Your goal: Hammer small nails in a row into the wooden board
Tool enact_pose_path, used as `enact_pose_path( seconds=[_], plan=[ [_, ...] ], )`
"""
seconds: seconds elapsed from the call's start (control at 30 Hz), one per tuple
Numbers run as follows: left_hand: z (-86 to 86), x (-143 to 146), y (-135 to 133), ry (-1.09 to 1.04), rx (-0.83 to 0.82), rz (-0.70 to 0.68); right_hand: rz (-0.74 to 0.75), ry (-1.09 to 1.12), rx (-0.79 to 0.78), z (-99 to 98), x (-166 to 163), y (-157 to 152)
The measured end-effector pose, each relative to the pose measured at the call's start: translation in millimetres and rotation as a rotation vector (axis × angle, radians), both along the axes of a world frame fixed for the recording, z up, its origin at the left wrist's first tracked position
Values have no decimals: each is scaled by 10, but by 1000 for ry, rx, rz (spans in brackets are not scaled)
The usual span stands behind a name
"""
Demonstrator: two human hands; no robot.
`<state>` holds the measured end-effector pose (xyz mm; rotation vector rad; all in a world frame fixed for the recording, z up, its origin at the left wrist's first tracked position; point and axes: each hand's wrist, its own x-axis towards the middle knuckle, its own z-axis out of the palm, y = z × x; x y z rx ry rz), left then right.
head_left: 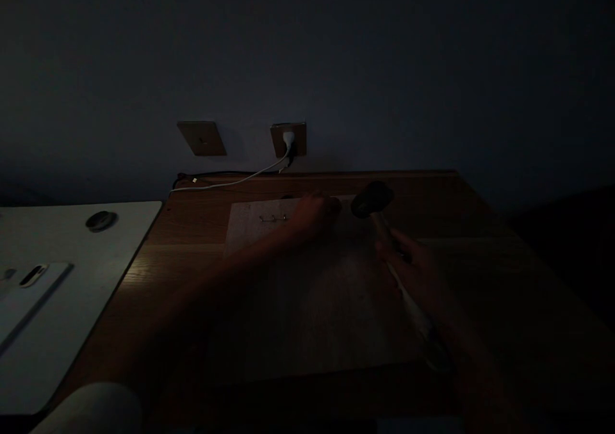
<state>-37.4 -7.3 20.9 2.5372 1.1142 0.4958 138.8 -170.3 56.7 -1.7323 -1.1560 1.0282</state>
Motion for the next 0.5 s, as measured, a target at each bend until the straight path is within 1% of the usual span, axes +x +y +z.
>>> enact_pose_path(
  seconds=[0.17, 0.33, 0.5],
  plan=[
    [-4, 16, -16, -9, -10, -12, 22, -5, 26, -29, 3, 11],
    [-23, 48, -52, -46, -61, 49, 56, -27, 9, -91, -5, 86],
    [-66, 46, -68, -139, -125, 89, 82, -50, 44, -146, -19, 173]
  ],
)
